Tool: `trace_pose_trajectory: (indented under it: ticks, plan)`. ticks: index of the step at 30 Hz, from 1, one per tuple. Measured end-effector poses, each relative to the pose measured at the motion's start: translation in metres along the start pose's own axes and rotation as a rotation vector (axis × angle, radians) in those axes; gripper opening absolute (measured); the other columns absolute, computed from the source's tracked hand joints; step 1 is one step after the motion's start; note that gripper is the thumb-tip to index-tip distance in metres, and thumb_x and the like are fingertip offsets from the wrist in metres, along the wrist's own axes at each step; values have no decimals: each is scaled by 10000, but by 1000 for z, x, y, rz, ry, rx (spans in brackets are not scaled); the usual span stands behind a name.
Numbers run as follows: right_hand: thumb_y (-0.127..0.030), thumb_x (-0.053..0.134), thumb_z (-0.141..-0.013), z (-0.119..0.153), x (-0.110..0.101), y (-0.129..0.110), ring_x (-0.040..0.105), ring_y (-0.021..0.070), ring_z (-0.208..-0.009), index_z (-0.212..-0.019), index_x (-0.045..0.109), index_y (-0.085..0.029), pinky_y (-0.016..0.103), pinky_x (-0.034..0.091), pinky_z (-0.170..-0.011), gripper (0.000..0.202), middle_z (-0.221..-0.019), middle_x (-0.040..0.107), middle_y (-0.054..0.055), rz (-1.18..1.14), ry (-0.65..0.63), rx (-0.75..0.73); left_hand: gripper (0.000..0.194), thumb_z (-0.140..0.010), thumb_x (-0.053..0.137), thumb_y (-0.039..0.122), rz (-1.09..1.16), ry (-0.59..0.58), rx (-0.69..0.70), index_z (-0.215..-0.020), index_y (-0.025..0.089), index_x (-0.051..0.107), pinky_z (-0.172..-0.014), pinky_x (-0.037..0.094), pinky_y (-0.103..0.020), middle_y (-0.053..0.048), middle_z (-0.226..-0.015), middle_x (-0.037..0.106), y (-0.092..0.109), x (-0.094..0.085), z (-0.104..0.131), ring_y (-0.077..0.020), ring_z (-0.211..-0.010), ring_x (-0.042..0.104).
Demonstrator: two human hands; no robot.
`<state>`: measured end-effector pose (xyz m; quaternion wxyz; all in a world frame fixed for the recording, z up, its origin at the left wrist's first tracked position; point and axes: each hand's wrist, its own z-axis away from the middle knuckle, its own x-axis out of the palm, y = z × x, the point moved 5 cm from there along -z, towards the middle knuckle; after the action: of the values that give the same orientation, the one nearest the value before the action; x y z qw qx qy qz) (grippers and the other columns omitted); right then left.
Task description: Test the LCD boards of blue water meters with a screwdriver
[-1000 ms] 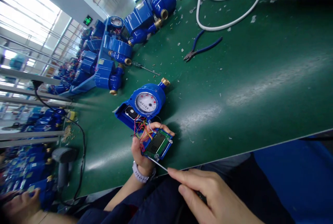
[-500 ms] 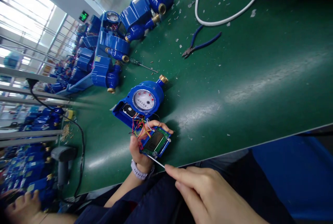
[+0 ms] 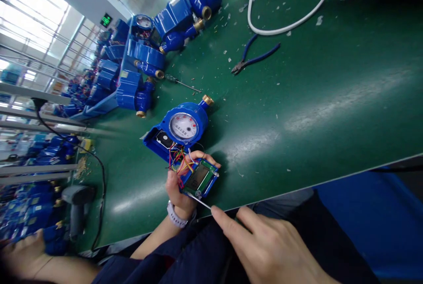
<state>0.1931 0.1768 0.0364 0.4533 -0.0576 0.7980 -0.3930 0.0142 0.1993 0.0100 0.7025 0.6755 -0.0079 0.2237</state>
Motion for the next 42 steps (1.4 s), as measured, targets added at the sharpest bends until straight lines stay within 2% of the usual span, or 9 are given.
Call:
trace_pose_trajectory:
  ticks: [3,6,11,14,23,29,33,37,42]
  plan:
    - [-143,253,-1057,-8,-9,1,685,141,-660,-1322,553,-185,205,551,-539,403,-855,684,25,-164,43,65,646,-853,442,736,-12,-10,-16,-1004,154,678,-773,543,-374,-102,-883,695,0,-2,0,-252,-816,663]
    - [-127,245,-1054,-11,-12,0,700,131,-717,-1304,584,-182,167,551,-560,425,-916,709,46,-202,34,88,641,-852,451,733,-4,-27,-18,-1006,155,681,-762,545,-371,-101,-878,700,0,-3,-1,-252,-810,666]
    - [-215,485,-979,-5,-10,1,698,181,-733,-1314,638,-236,200,581,-588,369,-884,701,64,-34,59,122,620,-875,439,706,14,-57,3,-1037,161,687,-788,540,-361,-94,-901,708,1,-2,-2,-244,-827,668]
    - [-251,531,-950,-5,-9,0,685,194,-698,-1336,632,-239,219,579,-574,399,-832,685,70,51,55,131,616,-881,434,702,28,-69,-6,-1050,166,686,-777,545,-355,-90,-907,709,1,-2,-2,-239,-823,670]
    - [-104,449,-884,-7,-15,-4,648,156,-597,-1374,582,-215,207,524,-502,520,-857,683,61,86,-28,-2,620,-859,472,717,38,-74,-46,-1040,165,687,-778,547,-360,-91,-901,713,1,-2,-1,-245,-829,676]
    - [-32,406,-831,-4,-10,-1,552,112,-448,-1387,544,-226,205,450,-419,605,-811,662,11,127,57,-34,624,-862,465,714,28,-83,-57,-1036,160,692,-773,542,-352,-90,-901,710,2,-3,-2,-240,-821,667]
    - [-31,401,-857,-13,-15,-5,584,132,-490,-1351,561,-176,226,471,-435,539,-787,636,29,242,-42,-114,605,-870,466,695,48,-82,-72,-1043,161,691,-771,538,-347,-90,-898,712,1,-2,-1,-234,-818,662]
    - [-35,376,-877,-20,-23,-13,566,169,-445,-1282,598,-147,277,433,-352,476,-720,598,37,380,-100,-205,574,-867,484,679,44,-60,-65,-1019,167,695,-756,533,-335,-83,-888,706,1,0,0,-227,-807,655]
    - [-17,313,-885,-23,-18,-9,592,148,-463,-1313,582,-139,262,467,-371,520,-762,635,33,189,-84,-108,577,-861,481,677,44,-16,-63,-1005,160,692,-728,543,-351,-91,-865,699,1,2,0,-233,-781,651]
